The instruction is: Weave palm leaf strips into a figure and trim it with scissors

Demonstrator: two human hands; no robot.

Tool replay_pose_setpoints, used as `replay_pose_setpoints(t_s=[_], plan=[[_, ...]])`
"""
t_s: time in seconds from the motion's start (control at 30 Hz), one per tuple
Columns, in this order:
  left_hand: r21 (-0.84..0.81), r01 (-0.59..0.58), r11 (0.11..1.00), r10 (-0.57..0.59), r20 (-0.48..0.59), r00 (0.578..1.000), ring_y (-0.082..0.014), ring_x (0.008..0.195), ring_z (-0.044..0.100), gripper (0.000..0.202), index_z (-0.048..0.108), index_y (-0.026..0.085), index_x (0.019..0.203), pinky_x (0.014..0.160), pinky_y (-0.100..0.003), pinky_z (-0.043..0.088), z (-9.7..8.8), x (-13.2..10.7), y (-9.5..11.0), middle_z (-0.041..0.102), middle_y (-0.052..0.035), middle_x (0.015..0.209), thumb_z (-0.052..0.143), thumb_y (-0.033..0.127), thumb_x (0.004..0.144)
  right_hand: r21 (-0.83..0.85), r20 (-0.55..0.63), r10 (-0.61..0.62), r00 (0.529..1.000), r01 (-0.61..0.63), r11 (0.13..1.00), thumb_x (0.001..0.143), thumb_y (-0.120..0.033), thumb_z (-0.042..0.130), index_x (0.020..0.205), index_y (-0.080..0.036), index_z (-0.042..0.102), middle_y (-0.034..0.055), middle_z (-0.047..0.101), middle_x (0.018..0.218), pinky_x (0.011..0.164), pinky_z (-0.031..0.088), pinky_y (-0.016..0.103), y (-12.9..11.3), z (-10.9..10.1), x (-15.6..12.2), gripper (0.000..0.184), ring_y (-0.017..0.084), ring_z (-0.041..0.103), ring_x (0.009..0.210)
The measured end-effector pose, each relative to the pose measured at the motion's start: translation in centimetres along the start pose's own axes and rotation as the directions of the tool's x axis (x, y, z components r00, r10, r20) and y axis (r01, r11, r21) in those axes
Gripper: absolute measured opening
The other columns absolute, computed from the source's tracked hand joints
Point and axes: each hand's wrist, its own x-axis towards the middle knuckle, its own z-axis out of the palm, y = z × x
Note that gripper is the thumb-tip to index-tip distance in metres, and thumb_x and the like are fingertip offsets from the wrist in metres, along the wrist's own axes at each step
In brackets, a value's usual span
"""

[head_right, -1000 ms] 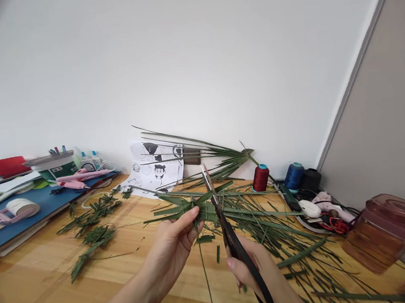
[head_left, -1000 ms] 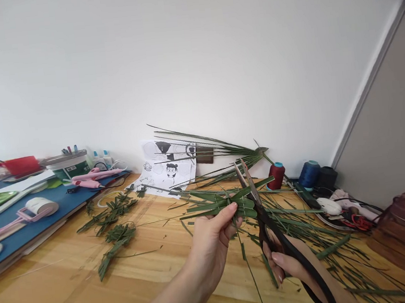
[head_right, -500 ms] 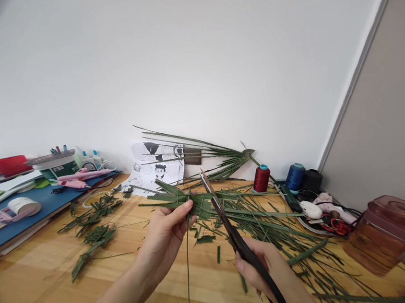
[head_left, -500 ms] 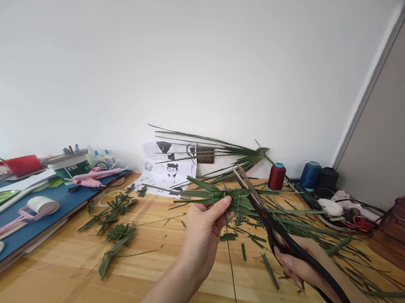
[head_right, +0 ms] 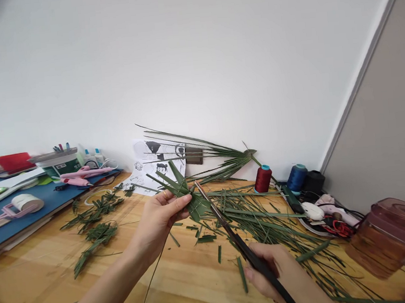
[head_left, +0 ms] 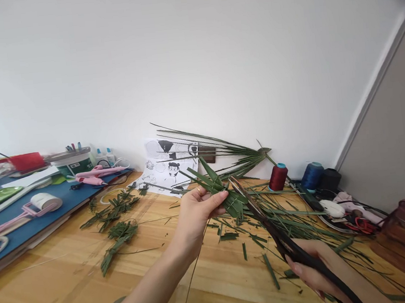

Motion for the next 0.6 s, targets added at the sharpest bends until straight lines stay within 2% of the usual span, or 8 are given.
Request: replay_pose_setpoints(t_s=[0.2,0.4,0.53,0.6], plan=[[0.047,0.036,0.998,-0.036,0.004,0.999,-0.0104,0.057,0.060,0.020,0.065,0.009,0.075,0.050,-0.016,0.046,0.0,0.2,0.7,0.068,-0.0074,0.069,0.070,0.016,0.057,-0.139,0.026,0.095,0.995,-0.091,0.986,0.063,-0.032,0.056,0.054,-0.020,0.051,0.0010,0.056,0.057,0.038,0.038,0.022,0.5,-0.3,0.1,0.016,0.012,0.046,0.044],[0.029,0.020,0.999,-0.022,0.068,0.997,-0.0102,0.060,0.060,0.016,0.065,0.010,0.075,0.054,-0.017,0.047,-0.4,0.2,0.4,0.067,-0.0073,0.073,0.067,0.019,0.061,-0.169,0.041,0.188,0.981,-0.179,0.969,0.063,-0.037,0.055,0.056,-0.020,0.048,-0.0040,0.041,0.048,0.034,0.032,0.021,0.6,0.3,0.4,0.020,0.008,0.038,0.036],[-0.087,0.078,0.993,-0.080,-0.011,0.997,-0.0091,0.057,0.057,0.014,0.063,0.011,0.062,0.060,-0.021,0.047,-0.8,0.6,-0.2,0.065,-0.0044,0.066,0.066,0.025,0.063,-0.110,0.080,0.153,0.985,-0.144,0.984,0.066,-0.041,0.054,0.056,-0.019,0.045,-0.0052,0.041,0.047,0.041,0.035,0.022,1.3,0.1,1.8,0.025,0.010,0.041,0.041],[-0.133,0.126,0.983,-0.137,-0.073,0.988,-0.0097,0.060,0.058,0.013,0.063,0.012,0.062,0.062,-0.021,0.046,-0.8,0.6,-0.6,0.065,-0.0038,0.065,0.066,0.025,0.063,-0.198,0.039,0.112,0.993,-0.102,0.975,0.068,-0.039,0.053,0.058,-0.019,0.047,-0.0049,0.042,0.047,0.042,0.033,0.022,2.5,-0.1,2.9,0.023,0.012,0.043,0.044]])
